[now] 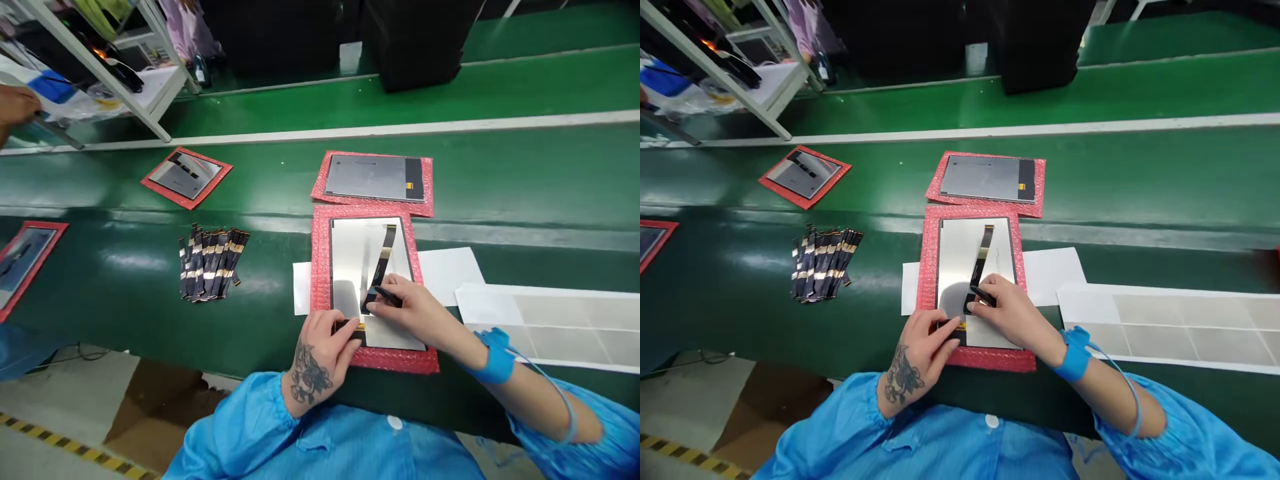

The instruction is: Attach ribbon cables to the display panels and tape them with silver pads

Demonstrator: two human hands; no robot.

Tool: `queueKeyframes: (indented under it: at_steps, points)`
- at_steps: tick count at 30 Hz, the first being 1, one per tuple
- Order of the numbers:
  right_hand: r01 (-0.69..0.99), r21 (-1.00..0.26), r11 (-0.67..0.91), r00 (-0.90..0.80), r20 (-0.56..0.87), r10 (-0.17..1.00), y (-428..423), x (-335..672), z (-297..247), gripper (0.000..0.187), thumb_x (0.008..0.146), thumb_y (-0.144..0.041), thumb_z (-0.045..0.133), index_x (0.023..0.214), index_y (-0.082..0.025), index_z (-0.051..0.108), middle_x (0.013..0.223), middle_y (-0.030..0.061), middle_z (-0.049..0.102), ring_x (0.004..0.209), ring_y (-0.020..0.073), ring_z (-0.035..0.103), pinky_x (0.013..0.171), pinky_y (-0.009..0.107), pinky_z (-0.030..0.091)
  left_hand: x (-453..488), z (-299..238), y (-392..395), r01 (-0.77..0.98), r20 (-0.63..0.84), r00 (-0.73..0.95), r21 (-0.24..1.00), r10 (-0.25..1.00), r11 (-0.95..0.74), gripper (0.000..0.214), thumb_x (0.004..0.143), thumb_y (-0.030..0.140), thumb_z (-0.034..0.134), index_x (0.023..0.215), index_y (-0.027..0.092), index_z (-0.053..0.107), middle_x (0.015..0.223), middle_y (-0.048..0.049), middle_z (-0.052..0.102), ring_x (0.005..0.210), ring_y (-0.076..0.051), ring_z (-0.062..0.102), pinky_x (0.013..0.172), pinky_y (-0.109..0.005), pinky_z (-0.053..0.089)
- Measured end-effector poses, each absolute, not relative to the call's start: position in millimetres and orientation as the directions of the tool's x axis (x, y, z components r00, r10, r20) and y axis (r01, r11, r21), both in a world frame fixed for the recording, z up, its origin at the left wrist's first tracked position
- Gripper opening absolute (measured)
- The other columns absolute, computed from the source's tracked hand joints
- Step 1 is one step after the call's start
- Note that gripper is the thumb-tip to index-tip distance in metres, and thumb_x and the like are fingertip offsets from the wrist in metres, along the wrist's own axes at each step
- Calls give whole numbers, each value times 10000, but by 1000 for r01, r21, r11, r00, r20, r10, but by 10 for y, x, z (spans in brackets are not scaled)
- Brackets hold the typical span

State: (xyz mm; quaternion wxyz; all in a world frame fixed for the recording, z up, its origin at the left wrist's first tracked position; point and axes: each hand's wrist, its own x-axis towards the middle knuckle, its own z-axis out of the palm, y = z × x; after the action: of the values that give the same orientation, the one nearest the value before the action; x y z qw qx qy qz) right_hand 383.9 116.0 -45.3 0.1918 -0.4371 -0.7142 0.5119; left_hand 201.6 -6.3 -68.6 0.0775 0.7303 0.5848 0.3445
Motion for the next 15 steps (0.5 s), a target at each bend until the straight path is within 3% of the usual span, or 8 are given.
queueKeyframes:
  at_steps: [5, 15]
  points:
    - [487, -848, 208, -540, -106, 835, 1084, 3837, -520, 179, 831, -269, 635, 658, -251, 674, 798, 31, 569, 703, 206, 579, 652, 344, 503, 2059, -766, -149, 863, 452, 129, 386, 883, -324, 275, 995, 229, 512, 1079, 205, 772, 914, -85, 693, 836, -202, 638, 732, -325, 551]
    - [538, -811, 232, -608, -182, 773, 933, 3797, -480, 181, 880, -132, 624, 731, -222, 672, 883, 35, 576, 783, 203, 620, 676, 322, 502, 2022, -776, -193, 839, 488, 139, 404, 862, -364, 220, 923, 137, 609, 1056, 207, 770, 938, -86, 701, 872, -215, 635, 757, -348, 585]
